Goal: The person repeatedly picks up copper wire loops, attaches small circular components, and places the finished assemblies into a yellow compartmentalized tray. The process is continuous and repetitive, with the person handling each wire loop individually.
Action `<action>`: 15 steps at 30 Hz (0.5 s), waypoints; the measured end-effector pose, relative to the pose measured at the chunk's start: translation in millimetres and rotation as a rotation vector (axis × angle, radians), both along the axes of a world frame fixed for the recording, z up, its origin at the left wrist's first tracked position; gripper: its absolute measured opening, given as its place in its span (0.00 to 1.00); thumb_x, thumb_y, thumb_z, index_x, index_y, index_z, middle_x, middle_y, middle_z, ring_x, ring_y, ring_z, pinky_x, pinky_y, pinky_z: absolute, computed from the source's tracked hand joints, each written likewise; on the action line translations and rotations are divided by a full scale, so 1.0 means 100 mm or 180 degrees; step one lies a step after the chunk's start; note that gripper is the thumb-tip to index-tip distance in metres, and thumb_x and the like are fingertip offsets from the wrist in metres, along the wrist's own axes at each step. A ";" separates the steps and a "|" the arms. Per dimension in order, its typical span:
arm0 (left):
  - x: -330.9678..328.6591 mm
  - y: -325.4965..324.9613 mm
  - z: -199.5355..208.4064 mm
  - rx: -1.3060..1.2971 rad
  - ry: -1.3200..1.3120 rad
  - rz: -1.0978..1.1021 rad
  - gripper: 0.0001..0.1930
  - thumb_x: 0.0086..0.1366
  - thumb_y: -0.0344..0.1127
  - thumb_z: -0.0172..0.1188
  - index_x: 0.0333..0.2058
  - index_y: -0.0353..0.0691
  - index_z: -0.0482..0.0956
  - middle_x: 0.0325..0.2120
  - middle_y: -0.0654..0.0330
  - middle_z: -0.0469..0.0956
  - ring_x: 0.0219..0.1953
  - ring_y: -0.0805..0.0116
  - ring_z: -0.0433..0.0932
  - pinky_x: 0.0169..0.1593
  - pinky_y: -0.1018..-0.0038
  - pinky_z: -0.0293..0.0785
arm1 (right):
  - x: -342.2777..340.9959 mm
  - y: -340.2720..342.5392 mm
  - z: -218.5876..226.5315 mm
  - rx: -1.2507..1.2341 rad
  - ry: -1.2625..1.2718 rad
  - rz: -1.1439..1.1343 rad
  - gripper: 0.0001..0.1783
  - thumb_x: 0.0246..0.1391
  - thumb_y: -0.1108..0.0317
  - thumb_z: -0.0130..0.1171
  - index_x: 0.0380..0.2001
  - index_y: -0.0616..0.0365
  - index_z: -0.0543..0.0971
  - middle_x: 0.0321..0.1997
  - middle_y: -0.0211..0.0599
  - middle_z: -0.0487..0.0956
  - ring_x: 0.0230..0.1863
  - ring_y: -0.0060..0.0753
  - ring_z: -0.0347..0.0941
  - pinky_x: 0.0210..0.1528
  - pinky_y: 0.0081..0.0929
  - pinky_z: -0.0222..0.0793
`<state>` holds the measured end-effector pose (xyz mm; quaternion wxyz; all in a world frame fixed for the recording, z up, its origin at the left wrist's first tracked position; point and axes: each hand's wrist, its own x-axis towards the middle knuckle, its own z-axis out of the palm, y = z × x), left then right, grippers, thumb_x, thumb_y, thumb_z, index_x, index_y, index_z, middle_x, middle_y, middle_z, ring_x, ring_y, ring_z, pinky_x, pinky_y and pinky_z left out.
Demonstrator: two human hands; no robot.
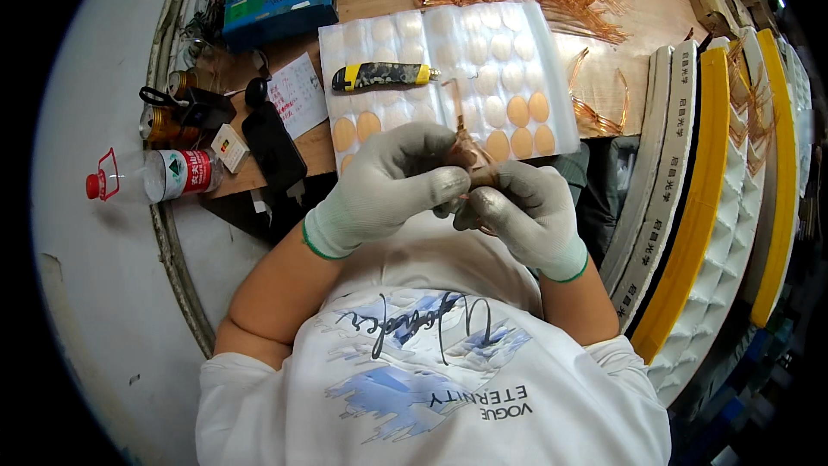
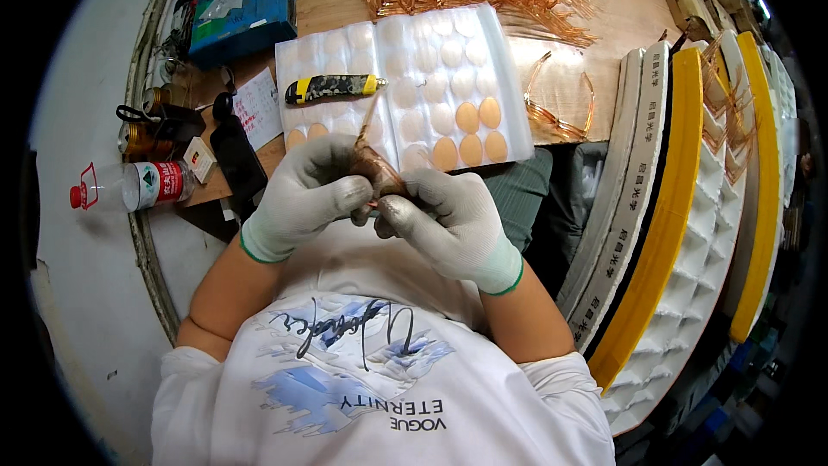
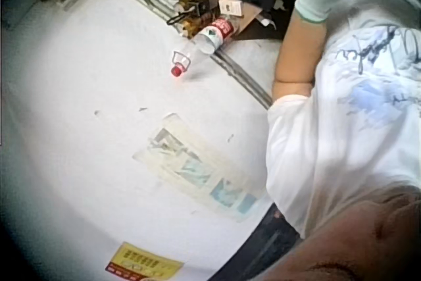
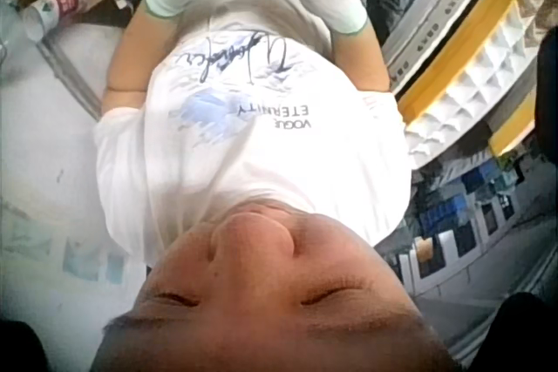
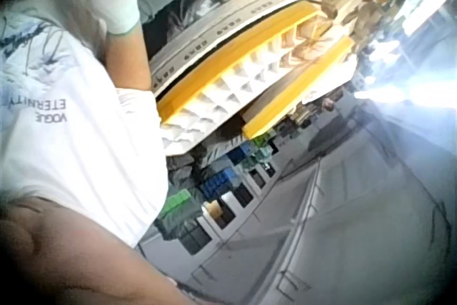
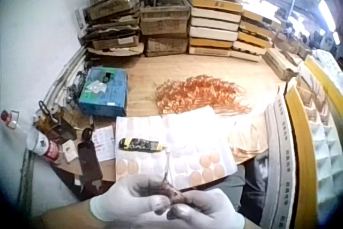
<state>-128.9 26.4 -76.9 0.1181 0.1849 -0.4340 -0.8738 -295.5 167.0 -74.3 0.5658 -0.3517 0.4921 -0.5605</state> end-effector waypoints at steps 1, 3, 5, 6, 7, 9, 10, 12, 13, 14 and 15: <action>0.01 0.02 0.01 -0.0121 -0.0055 0.0137 0.12 0.64 0.27 0.62 0.45 0.29 0.78 0.37 0.58 0.80 0.35 0.74 0.80 0.40 0.76 0.80 | 0.03 -0.01 0.02 0.0023 0.0222 -0.0017 0.12 0.65 0.72 0.54 0.45 0.73 0.76 0.36 0.42 0.83 0.38 0.26 0.80 0.43 0.25 0.77; 0.04 0.07 0.07 -0.0359 -0.0163 0.0406 0.10 0.65 0.26 0.61 0.43 0.28 0.81 0.36 0.58 0.80 0.36 0.73 0.81 0.41 0.75 0.81 | 0.08 -0.04 0.09 0.0057 0.0673 -0.0055 0.12 0.66 0.72 0.53 0.47 0.72 0.76 0.37 0.40 0.83 0.38 0.25 0.79 0.45 0.24 0.77; 0.04 0.07 0.08 -0.0566 -0.0221 0.0351 0.10 0.67 0.27 0.60 0.43 0.27 0.81 0.36 0.59 0.81 0.39 0.72 0.82 0.44 0.76 0.80 | 0.23 -0.05 0.14 0.0276 0.0744 -0.0354 0.12 0.67 0.73 0.52 0.48 0.71 0.76 0.37 0.38 0.82 0.38 0.24 0.79 0.45 0.23 0.76; 0.03 0.09 0.04 -0.0536 -0.0219 0.0374 0.10 0.67 0.28 0.60 0.43 0.28 0.81 0.36 0.59 0.82 0.39 0.72 0.82 0.44 0.76 0.80 | 0.18 0.00 0.05 0.0198 0.0764 -0.0288 0.12 0.67 0.73 0.51 0.49 0.70 0.76 0.37 0.38 0.82 0.38 0.23 0.78 0.45 0.23 0.76; 0.03 0.09 0.03 -0.0535 -0.0220 0.0405 0.10 0.67 0.29 0.60 0.43 0.28 0.81 0.36 0.59 0.82 0.39 0.73 0.81 0.45 0.77 0.79 | 0.14 0.02 -0.01 0.0097 0.0782 -0.0217 0.13 0.67 0.74 0.50 0.49 0.70 0.75 0.37 0.37 0.82 0.38 0.22 0.78 0.45 0.23 0.76; 0.01 0.13 0.02 -0.0747 -0.0336 0.0531 0.10 0.68 0.30 0.60 0.43 0.28 0.81 0.36 0.59 0.82 0.40 0.74 0.81 0.45 0.77 0.79 | 0.16 0.03 -0.02 0.0156 0.0942 -0.0298 0.13 0.67 0.73 0.50 0.49 0.70 0.76 0.36 0.36 0.82 0.37 0.21 0.78 0.44 0.22 0.76; 0.01 0.15 0.01 -0.0860 -0.0403 0.0583 0.11 0.69 0.31 0.59 0.43 0.29 0.82 0.37 0.59 0.83 0.41 0.74 0.81 0.46 0.78 0.78 | 0.16 0.04 -0.05 0.0163 0.0991 -0.0330 0.13 0.68 0.71 0.51 0.49 0.70 0.76 0.34 0.36 0.82 0.36 0.21 0.78 0.43 0.22 0.76; 0.00 0.15 -0.02 -0.0831 -0.0382 0.0551 0.11 0.69 0.31 0.60 0.43 0.29 0.82 0.36 0.59 0.83 0.41 0.74 0.81 0.45 0.78 0.78 | 0.15 0.03 -0.08 0.0148 0.1105 -0.0341 0.14 0.68 0.69 0.51 0.48 0.70 0.76 0.32 0.36 0.82 0.34 0.20 0.77 0.41 0.21 0.76; 0.00 0.16 -0.05 -0.0808 -0.0376 0.0538 0.11 0.69 0.32 0.60 0.43 0.30 0.82 0.36 0.59 0.83 0.41 0.75 0.80 0.45 0.78 0.77 | 0.15 0.04 -0.08 0.0121 0.1132 -0.0323 0.14 0.68 0.69 0.51 0.47 0.70 0.76 0.31 0.35 0.81 0.33 0.20 0.77 0.40 0.21 0.75; 0.01 0.17 -0.07 -0.0564 -0.0318 0.0567 0.11 0.69 0.32 0.60 0.43 0.30 0.82 0.37 0.59 0.83 0.41 0.75 0.80 0.45 0.78 0.77 | 0.15 0.04 -0.09 0.0086 0.1159 -0.0306 0.14 0.68 0.69 0.51 0.47 0.71 0.77 0.31 0.35 0.81 0.32 0.20 0.77 0.39 0.21 0.75; 0.02 0.16 -0.06 -0.0561 -0.0336 0.0531 0.11 0.69 0.32 0.60 0.43 0.30 0.82 0.37 0.59 0.83 0.41 0.75 0.80 0.45 0.77 0.77 | 0.16 0.04 -0.08 0.0033 0.1157 -0.0290 0.14 0.68 0.69 0.51 0.46 0.71 0.77 0.30 0.35 0.81 0.32 0.20 0.77 0.38 0.21 0.75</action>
